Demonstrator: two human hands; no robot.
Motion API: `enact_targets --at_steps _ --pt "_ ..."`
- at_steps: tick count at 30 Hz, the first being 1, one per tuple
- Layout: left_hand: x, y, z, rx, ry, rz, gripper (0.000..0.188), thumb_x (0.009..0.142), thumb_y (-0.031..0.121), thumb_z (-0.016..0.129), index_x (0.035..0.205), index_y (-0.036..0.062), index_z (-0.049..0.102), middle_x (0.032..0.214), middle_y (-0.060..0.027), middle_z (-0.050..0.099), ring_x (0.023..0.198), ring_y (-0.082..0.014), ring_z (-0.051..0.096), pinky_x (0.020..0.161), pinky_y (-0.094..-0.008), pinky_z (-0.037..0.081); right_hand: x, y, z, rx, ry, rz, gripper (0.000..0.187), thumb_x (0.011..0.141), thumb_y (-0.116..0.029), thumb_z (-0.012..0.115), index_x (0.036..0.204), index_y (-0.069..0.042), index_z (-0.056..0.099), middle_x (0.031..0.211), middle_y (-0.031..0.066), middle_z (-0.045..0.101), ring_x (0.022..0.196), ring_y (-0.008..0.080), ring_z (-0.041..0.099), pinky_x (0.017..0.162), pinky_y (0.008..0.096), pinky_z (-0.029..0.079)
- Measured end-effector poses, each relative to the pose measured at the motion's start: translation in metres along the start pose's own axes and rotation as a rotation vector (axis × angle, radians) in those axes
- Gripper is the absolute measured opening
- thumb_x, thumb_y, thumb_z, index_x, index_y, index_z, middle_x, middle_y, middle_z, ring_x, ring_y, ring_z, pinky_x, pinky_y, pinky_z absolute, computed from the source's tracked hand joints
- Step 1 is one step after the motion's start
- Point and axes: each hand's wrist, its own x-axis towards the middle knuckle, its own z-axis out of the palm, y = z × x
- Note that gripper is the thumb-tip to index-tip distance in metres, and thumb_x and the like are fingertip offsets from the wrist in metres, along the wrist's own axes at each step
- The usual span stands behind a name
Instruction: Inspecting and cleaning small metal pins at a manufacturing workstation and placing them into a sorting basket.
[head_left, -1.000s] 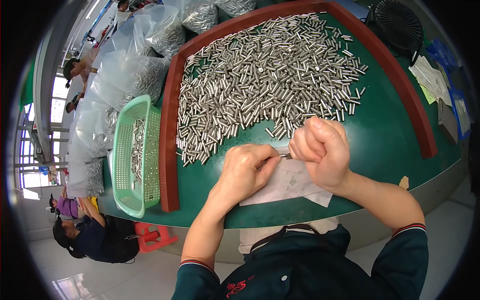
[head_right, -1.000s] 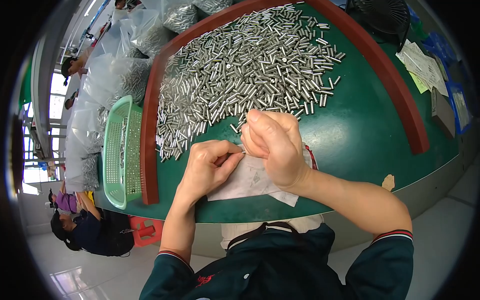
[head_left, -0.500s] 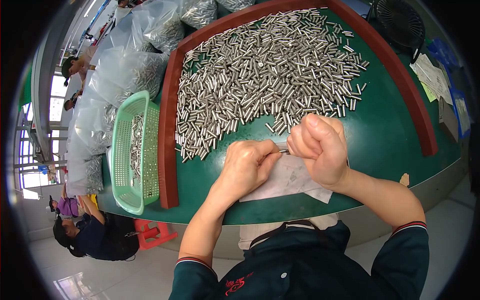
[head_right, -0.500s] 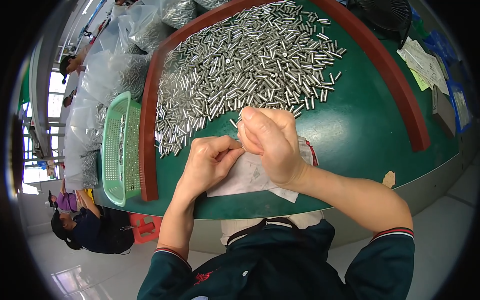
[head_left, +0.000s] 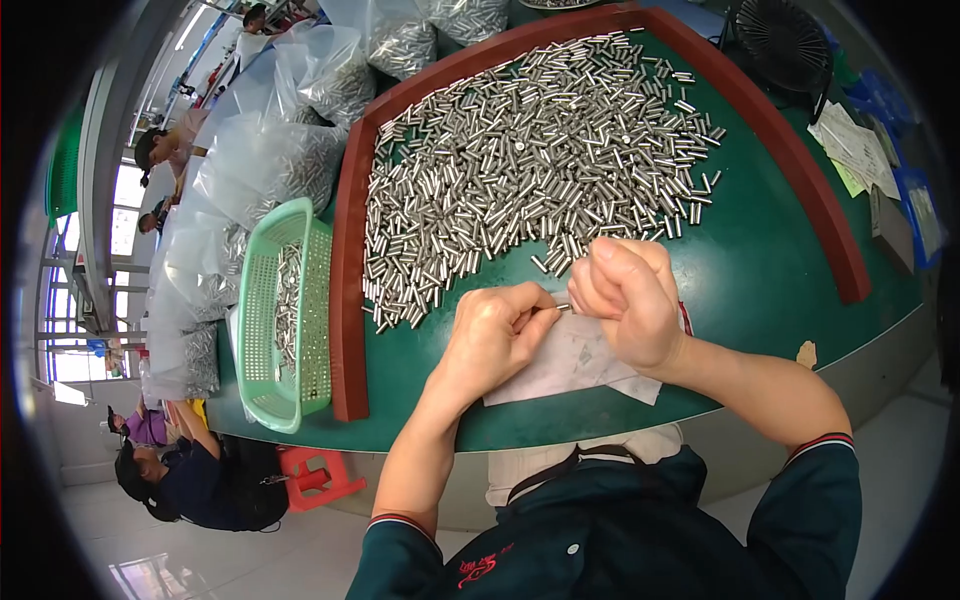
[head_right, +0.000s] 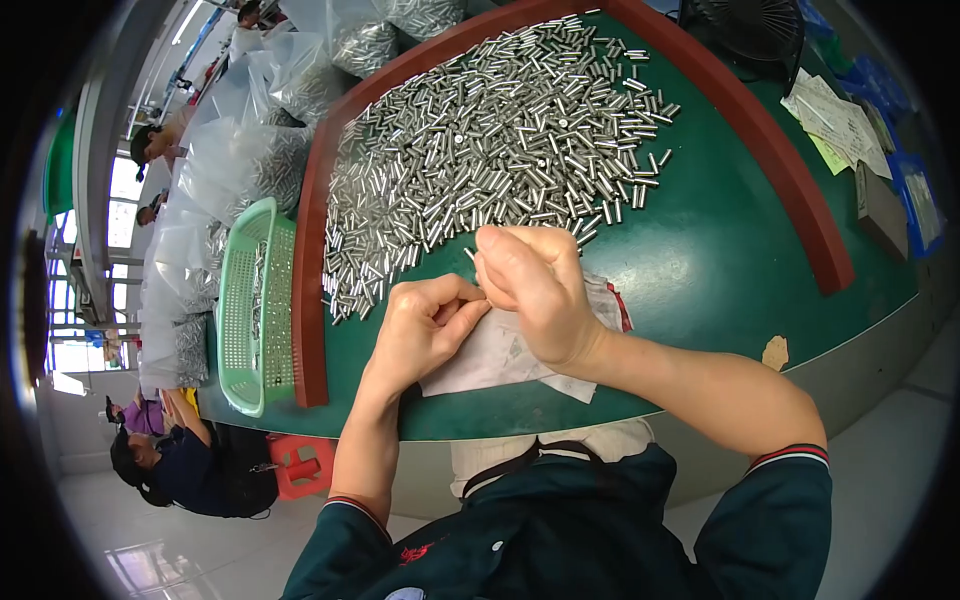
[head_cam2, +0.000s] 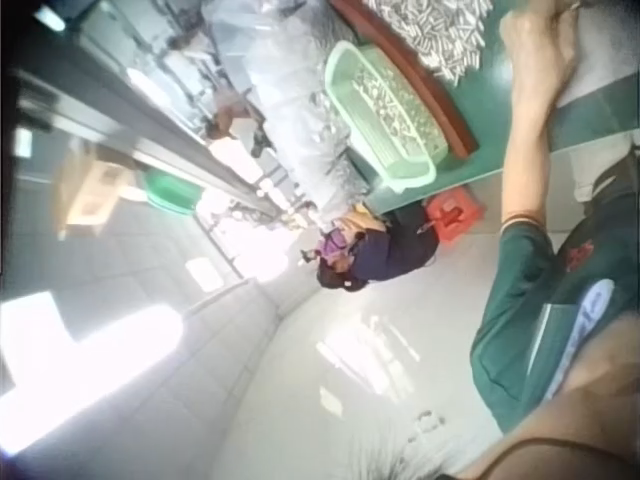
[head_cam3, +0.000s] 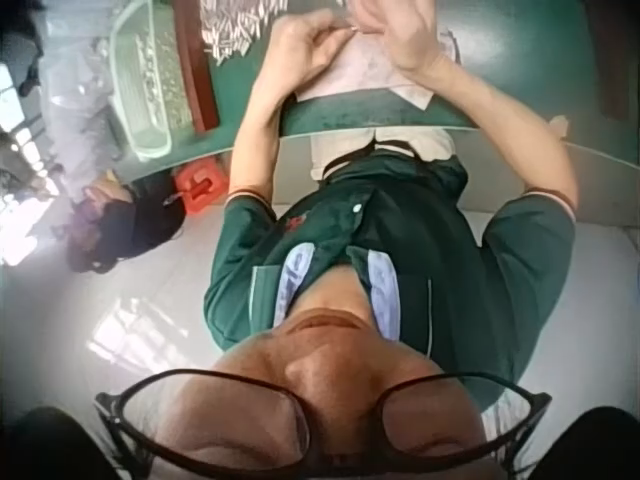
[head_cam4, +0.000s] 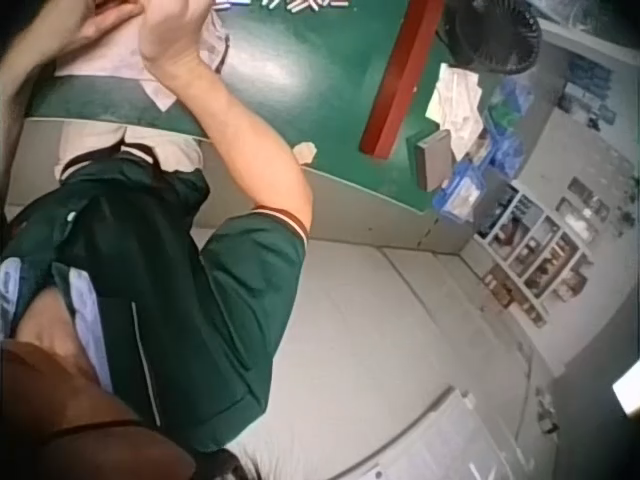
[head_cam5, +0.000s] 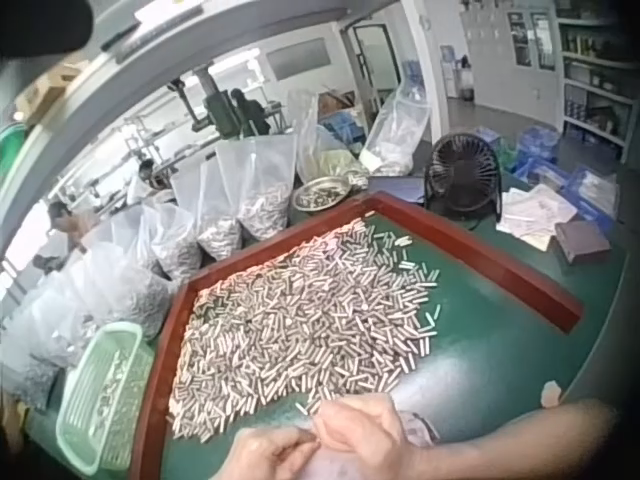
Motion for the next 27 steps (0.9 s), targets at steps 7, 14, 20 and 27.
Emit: enact_targets --at_steps 7,14,20,27 --pt "0.002 -0.022 -0.009 -1.370 -0.104 -0.344 0.006 0.083 0.009 0.056 0.085 0.0043 0.054 0.078 -0.0045 0.058 0.059 -0.0042 0.044 0.051 -0.0165 0.036 -0.004 -0.003 -0.003 -0.007 -0.041 -0.014 0.040 0.088 -0.017 0.038 0.050 -0.008 0.026 0.045 -0.0024 0.028 0.042 0.0059 0.023 0.042 0.0233 0.021" --pt "0.005 -0.022 -0.012 -1.414 -0.101 -0.435 0.021 0.084 0.010 0.053 0.102 -0.0008 0.053 0.076 -0.0057 0.054 0.058 -0.0057 0.042 0.049 -0.0163 0.034 0.001 -0.003 -0.003 0.076 -0.043 0.008 0.041 0.087 -0.017 0.038 0.049 -0.009 0.025 0.043 -0.0023 0.027 0.041 0.0059 0.022 0.041 0.0232 0.020" --pt "0.007 -0.022 -0.012 -1.454 -0.053 -0.427 0.018 0.085 0.010 0.046 0.096 -0.0009 0.055 0.078 -0.0081 0.059 0.060 -0.0071 0.047 0.051 -0.0187 0.038 0.002 -0.002 -0.005 0.068 -0.024 0.013 0.042 0.087 -0.018 0.039 0.049 -0.010 0.025 0.043 -0.0021 0.028 0.041 0.0061 0.021 0.041 0.0236 0.019" --pt "0.007 -0.015 -0.003 -0.264 0.221 -0.154 0.006 0.075 0.005 0.059 0.081 0.0022 0.059 0.055 -0.0011 0.047 0.046 -0.0074 0.038 0.045 -0.0215 0.033 0.002 -0.004 -0.003 0.071 -0.018 0.026 0.041 0.087 -0.018 0.039 0.049 -0.010 0.025 0.043 -0.0020 0.028 0.041 0.0061 0.021 0.041 0.0235 0.019"
